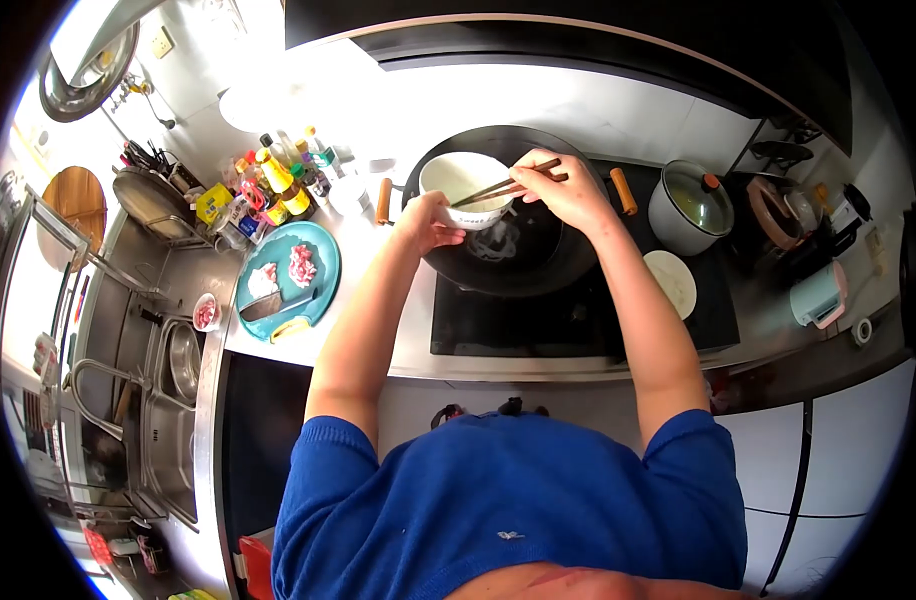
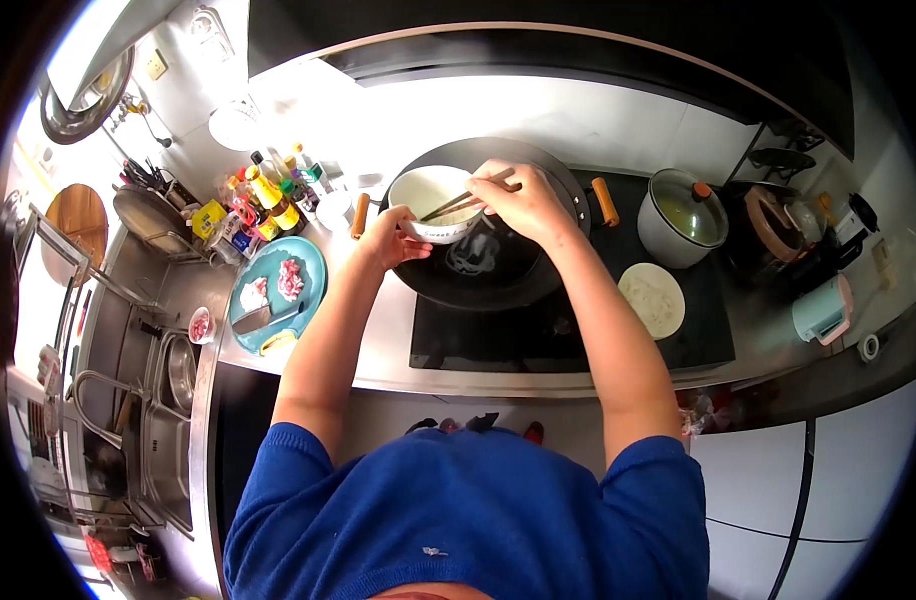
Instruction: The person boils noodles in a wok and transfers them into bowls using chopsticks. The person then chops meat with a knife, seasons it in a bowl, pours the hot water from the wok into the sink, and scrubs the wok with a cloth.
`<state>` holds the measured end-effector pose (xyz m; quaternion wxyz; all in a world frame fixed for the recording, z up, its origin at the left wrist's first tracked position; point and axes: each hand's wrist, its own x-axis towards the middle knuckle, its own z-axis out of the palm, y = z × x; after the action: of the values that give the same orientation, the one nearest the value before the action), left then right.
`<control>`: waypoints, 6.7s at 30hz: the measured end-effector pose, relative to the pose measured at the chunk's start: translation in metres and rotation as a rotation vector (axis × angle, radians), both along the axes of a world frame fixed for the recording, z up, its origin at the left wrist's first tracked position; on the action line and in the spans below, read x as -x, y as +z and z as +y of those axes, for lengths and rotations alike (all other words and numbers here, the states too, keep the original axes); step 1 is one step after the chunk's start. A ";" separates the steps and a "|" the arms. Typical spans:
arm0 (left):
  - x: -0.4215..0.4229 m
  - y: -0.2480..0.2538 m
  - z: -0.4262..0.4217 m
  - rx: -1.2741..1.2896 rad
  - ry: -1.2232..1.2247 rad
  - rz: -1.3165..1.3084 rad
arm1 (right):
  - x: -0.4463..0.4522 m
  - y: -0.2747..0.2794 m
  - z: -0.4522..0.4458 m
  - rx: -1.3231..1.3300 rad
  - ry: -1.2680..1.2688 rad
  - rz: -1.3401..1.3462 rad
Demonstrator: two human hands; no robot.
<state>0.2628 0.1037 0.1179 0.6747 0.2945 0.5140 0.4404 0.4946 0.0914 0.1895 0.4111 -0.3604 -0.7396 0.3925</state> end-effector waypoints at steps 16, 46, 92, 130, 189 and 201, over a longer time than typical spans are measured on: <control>0.019 0.019 -0.010 -0.047 0.006 0.088 | -0.066 -0.007 0.019 0.341 -0.295 0.311; 0.071 0.019 -0.056 -0.146 0.109 -0.052 | -0.054 -0.102 0.088 0.701 -0.216 0.120; -0.006 0.007 -0.034 -0.052 -0.028 -0.129 | -0.113 0.064 -0.045 0.026 -0.340 0.518; -0.214 -0.181 -0.192 -0.179 -1.039 -0.142 | -0.290 -0.157 -0.241 0.401 -0.857 0.756; 0.579 0.118 -0.366 -0.803 0.651 0.093 | 0.413 -0.037 -0.237 0.348 0.070 0.730; 0.197 0.026 -0.162 -0.423 -0.205 -0.006 | 0.183 0.022 -0.233 -0.107 -0.299 0.140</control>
<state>0.0660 -0.0584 0.1438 0.6407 0.4787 0.3758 0.4681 0.3121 -0.1414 0.2114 0.5341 -0.4160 -0.6669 0.3113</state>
